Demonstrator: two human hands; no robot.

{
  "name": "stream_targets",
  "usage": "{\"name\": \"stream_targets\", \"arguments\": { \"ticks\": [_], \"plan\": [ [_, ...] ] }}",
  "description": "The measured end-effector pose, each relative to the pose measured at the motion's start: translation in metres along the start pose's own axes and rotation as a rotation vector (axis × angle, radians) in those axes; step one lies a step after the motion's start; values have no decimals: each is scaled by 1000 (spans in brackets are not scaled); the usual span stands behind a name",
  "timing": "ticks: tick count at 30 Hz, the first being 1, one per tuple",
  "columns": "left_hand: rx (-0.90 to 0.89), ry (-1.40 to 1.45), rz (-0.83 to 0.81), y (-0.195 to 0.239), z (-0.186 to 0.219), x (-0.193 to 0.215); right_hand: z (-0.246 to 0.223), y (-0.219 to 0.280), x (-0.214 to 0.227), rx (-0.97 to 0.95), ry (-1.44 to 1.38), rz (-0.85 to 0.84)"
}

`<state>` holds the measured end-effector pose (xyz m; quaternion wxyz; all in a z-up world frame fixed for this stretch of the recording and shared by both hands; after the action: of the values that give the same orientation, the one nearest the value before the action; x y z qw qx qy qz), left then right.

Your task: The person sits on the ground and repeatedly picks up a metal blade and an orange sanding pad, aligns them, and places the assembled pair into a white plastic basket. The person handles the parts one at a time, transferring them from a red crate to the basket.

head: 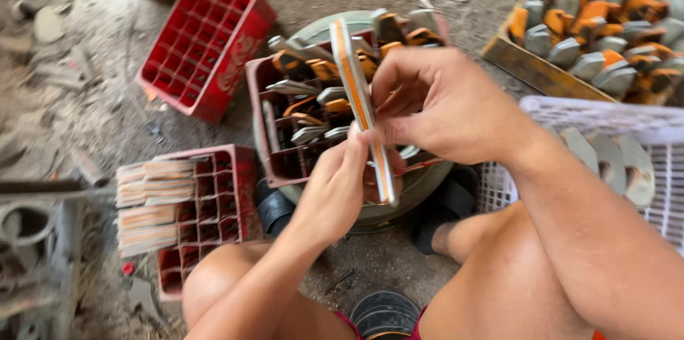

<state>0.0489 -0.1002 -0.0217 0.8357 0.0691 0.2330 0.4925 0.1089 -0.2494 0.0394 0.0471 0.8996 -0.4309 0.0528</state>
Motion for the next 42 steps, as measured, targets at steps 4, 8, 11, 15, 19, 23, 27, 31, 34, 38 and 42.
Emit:
{"name": "stream_targets", "arguments": {
  "ticks": [4, 8, 11, 15, 19, 23, 27, 31, 34, 38, 42],
  "plan": [
    [107, -474, -84, 19, 11, -5, -14, 55, 65, -93, 365, 232],
    [272, -936, -101, 24, 14, 8, -4, 123, 115, -106, 678, 438],
    [327, -985, -141, 15, -3, 27, 56, 164, 144, -297, 540, 506],
    [546, -990, -18, 12, -33, 68, 159, 222, 165, -692, 552, 604],
    [693, -989, 96, 13, -64, 106, 258, 258, 165, -847, 488, 610],
    [586, -938, 219, 17, -93, 139, 346, 269, 158, -1098, 481, 558],
    [451, -855, 219, 15, -121, 168, 401, 278, 149, -1174, 440, 679],
    [597, -900, 215, 19, -142, 209, 429, 262, 137, -1129, 514, 695],
    [552, -949, 136, 21, -159, 236, 445, 247, 124, -1163, 420, 687],
    [475, -1030, 184, 29, -189, 270, 450, 228, 117, -1079, 538, 642],
    [480, -1019, 217, 25, -210, 290, 454, 219, 116, -1030, 581, 635]
  ]
}}
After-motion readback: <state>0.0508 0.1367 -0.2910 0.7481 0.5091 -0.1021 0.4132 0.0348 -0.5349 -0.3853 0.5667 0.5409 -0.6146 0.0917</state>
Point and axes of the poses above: each hand's wrist, its own y-axis away from the middle knuckle, its own x-axis out of the back of the hand, z = x × y, the point moved 4 cm from there along -y, towards the middle knuckle, and after that the axes turned 11 degrees about -z, right-handed, at the moved point
